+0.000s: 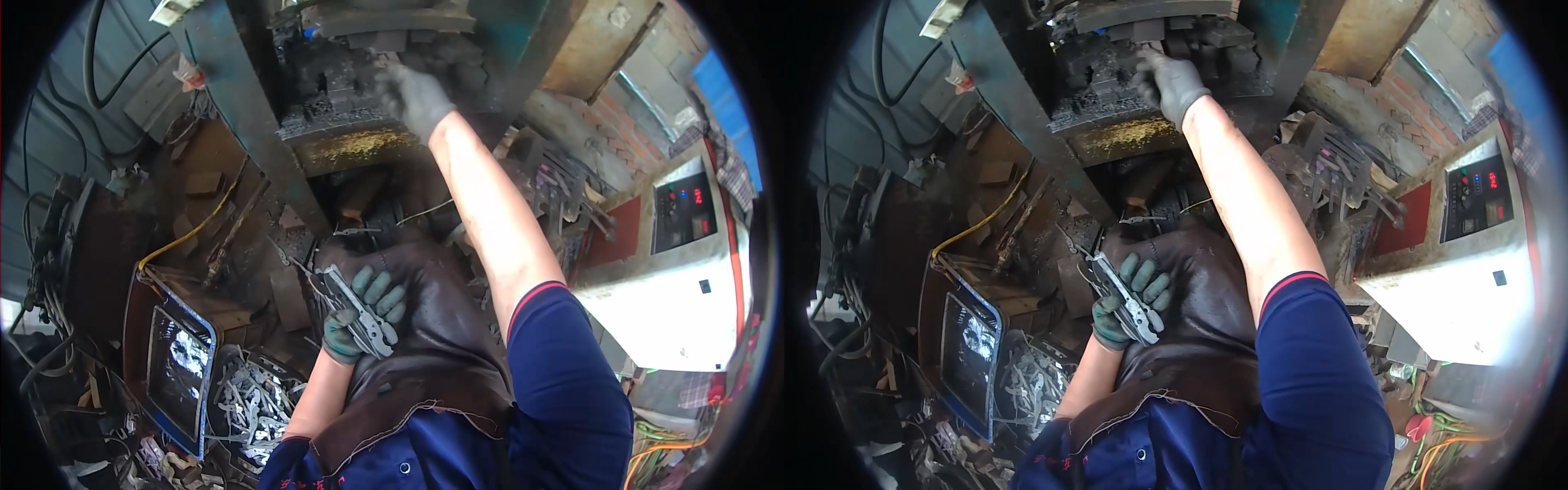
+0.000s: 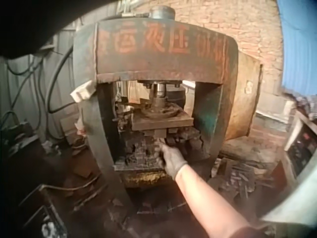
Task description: The person repeatedly takes heated metal pieces from a rack, feeds them into a press machine, and stacks the stamped metal pieces in hand.
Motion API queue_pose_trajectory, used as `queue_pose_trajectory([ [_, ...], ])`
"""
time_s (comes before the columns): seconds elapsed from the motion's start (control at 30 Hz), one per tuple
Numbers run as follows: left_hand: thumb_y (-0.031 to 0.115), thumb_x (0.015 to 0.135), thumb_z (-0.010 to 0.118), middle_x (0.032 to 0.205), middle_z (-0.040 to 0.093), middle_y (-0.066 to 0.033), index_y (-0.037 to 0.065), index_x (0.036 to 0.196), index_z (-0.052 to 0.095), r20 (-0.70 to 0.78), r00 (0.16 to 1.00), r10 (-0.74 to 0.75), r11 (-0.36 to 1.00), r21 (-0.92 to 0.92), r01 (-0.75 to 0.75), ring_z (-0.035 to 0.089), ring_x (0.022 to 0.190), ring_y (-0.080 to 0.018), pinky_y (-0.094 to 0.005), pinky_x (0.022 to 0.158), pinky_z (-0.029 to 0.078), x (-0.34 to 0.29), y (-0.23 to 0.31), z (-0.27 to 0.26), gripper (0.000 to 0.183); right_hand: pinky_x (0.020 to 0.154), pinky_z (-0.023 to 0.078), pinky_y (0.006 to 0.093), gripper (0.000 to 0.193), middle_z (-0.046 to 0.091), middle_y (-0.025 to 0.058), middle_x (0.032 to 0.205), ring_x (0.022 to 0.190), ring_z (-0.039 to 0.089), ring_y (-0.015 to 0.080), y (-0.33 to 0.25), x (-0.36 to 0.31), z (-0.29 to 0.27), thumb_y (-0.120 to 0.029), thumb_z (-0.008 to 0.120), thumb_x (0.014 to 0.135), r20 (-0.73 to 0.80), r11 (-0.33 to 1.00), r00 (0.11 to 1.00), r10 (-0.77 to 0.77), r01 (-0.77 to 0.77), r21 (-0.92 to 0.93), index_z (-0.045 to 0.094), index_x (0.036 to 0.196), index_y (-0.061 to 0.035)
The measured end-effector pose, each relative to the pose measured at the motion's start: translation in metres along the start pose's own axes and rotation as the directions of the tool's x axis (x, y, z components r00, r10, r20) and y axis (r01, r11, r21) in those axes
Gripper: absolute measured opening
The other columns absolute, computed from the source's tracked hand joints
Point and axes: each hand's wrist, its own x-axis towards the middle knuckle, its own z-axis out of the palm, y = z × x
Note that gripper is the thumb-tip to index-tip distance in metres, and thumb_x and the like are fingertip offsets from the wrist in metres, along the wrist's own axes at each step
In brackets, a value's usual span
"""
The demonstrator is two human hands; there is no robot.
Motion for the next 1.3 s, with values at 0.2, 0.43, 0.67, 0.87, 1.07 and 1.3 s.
queue_pose_trajectory([
  [0.2,0.020,0.081,0.071,0.151,0.040,-0.0080,0.017,0.151,0.036,0.104,0.991,0.081,0.994,-0.083,-0.073,0.036,0.142,-0.0336,-0.0487,0.119,0.025,-0.024,0.010,-0.021,0.078,0.042,0.028,0.0204,0.019,0.048,-0.0059,0.059,0.046,0.038,0.0036,0.035,-0.090,-0.014,-0.022,0.060,0.097,-0.036,0.997,0.998,0.046,-0.043,0.065,0.066,0.099,-0.0044],
  [0.43,0.014,0.083,0.070,0.155,0.037,-0.0128,0.014,0.154,0.027,0.149,0.989,-0.012,0.983,-0.179,0.039,0.036,0.142,-0.0351,-0.0481,0.117,0.030,-0.009,0.005,-0.010,0.083,0.077,0.056,0.0271,0.048,0.067,0.0132,0.110,0.092,0.068,0.0155,0.044,-0.193,0.103,-0.022,0.057,0.102,0.744,0.984,0.661,-0.097,0.174,-0.027,0.044,0.142,-0.0004],
  [0.67,0.017,0.080,0.071,0.158,0.034,-0.0102,0.016,0.155,0.029,0.062,0.992,0.110,0.994,-0.028,-0.108,0.032,0.145,-0.0350,-0.0517,0.120,0.023,-0.025,0.006,-0.017,0.086,0.068,0.056,0.0295,0.036,0.069,0.0089,0.096,0.077,0.066,0.0164,0.108,-0.170,-0.079,-0.027,0.060,0.100,-0.008,0.972,0.996,0.093,-0.089,0.219,0.057,0.127,-0.0042],
  [0.87,0.013,0.083,0.069,0.155,0.040,-0.0088,0.016,0.152,0.034,0.157,0.988,0.012,0.999,-0.045,-0.005,0.033,0.145,-0.0338,-0.0511,0.121,0.024,-0.005,0.003,-0.020,0.078,0.049,0.045,0.0190,0.024,0.060,-0.0017,0.076,0.060,0.054,0.0081,0.161,-0.139,-0.258,-0.036,0.061,0.098,-0.388,0.669,0.877,0.284,0.108,0.735,0.063,0.089,-0.0143],
  [1.07,0.008,0.082,0.066,0.156,0.038,-0.0116,0.014,0.152,0.035,0.122,0.992,0.015,0.997,-0.081,-0.006,0.031,0.145,-0.0367,-0.0525,0.121,0.021,-0.006,0.000,-0.022,0.077,0.042,0.036,0.0201,0.019,0.054,-0.0040,0.069,0.053,0.047,0.0056,0.141,-0.126,-0.279,-0.029,0.061,0.098,-0.594,0.875,0.795,0.120,0.198,0.442,0.061,0.087,-0.0138],
  [1.3,0.020,0.080,0.070,0.152,0.043,-0.0076,0.017,0.150,0.039,0.033,0.999,0.019,0.999,0.031,-0.020,0.037,0.142,-0.0342,-0.0505,0.118,0.028,-0.003,-0.003,-0.014,0.077,0.039,0.030,0.0220,0.016,0.047,-0.0043,0.056,0.042,0.040,0.0060,0.087,-0.208,-0.188,-0.022,0.058,0.098,-0.417,0.928,0.843,-0.339,0.229,-0.292,0.065,0.090,-0.0092],
])
